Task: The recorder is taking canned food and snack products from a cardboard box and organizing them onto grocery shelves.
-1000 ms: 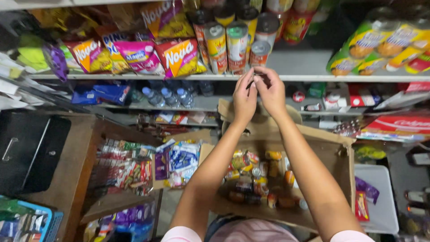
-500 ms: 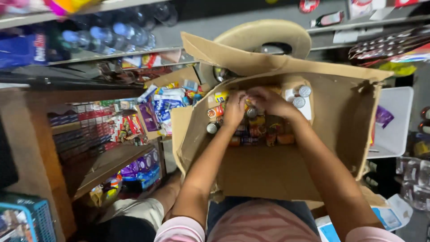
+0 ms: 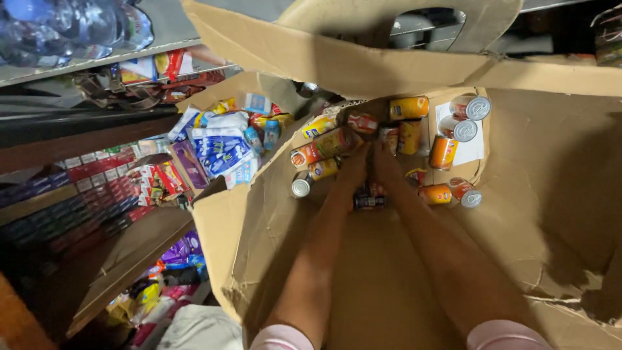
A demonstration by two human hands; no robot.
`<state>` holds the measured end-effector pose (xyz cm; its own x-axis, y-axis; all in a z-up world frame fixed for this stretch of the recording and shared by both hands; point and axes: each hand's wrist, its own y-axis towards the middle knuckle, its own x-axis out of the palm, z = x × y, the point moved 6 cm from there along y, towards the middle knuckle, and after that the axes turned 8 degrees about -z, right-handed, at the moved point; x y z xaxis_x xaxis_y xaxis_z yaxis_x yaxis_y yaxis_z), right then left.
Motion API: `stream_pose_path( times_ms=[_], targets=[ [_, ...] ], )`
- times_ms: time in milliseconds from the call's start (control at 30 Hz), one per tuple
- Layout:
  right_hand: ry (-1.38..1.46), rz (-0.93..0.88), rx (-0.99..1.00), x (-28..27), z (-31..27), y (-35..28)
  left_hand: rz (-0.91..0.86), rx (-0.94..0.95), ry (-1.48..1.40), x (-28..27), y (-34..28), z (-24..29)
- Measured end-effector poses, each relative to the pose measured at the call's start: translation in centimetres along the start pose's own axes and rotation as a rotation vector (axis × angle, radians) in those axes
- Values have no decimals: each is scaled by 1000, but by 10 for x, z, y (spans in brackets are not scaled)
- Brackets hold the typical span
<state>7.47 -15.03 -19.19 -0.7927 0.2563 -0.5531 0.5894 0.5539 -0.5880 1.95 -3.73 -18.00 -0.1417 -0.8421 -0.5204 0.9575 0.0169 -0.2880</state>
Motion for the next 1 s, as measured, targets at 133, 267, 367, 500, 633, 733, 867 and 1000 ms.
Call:
stream_pose_path(
  times_ms=[133, 267, 367, 500, 633, 733, 867, 1000],
  targets=[
    [-156, 71, 22, -31, -34, -12, -43, -47, -184, -39, -7, 45],
    [-49, 91, -85, -124, -91, -43, -231, -356, -141, -75, -19, 84],
    [24, 119, -313, -185, -117, -59, -147, -208, -74, -97, -17, 110],
    [224, -223, -362, -252, -173, -103, 9, 81, 71, -186, -30, 233],
    [332, -219, -297, -314, -248, -153, -131, 164, -729, -206, -25, 255],
    [326, -112, -340, -354, -292, -161, -74, 202, -749, -279, -31, 336],
    [405, 304, -488, -437, -387, -218, 33, 371, -826, -343, -4, 394],
    [658, 413, -796, -493, -433, -213, 214, 533, -797, -429, -17, 486]
  ],
)
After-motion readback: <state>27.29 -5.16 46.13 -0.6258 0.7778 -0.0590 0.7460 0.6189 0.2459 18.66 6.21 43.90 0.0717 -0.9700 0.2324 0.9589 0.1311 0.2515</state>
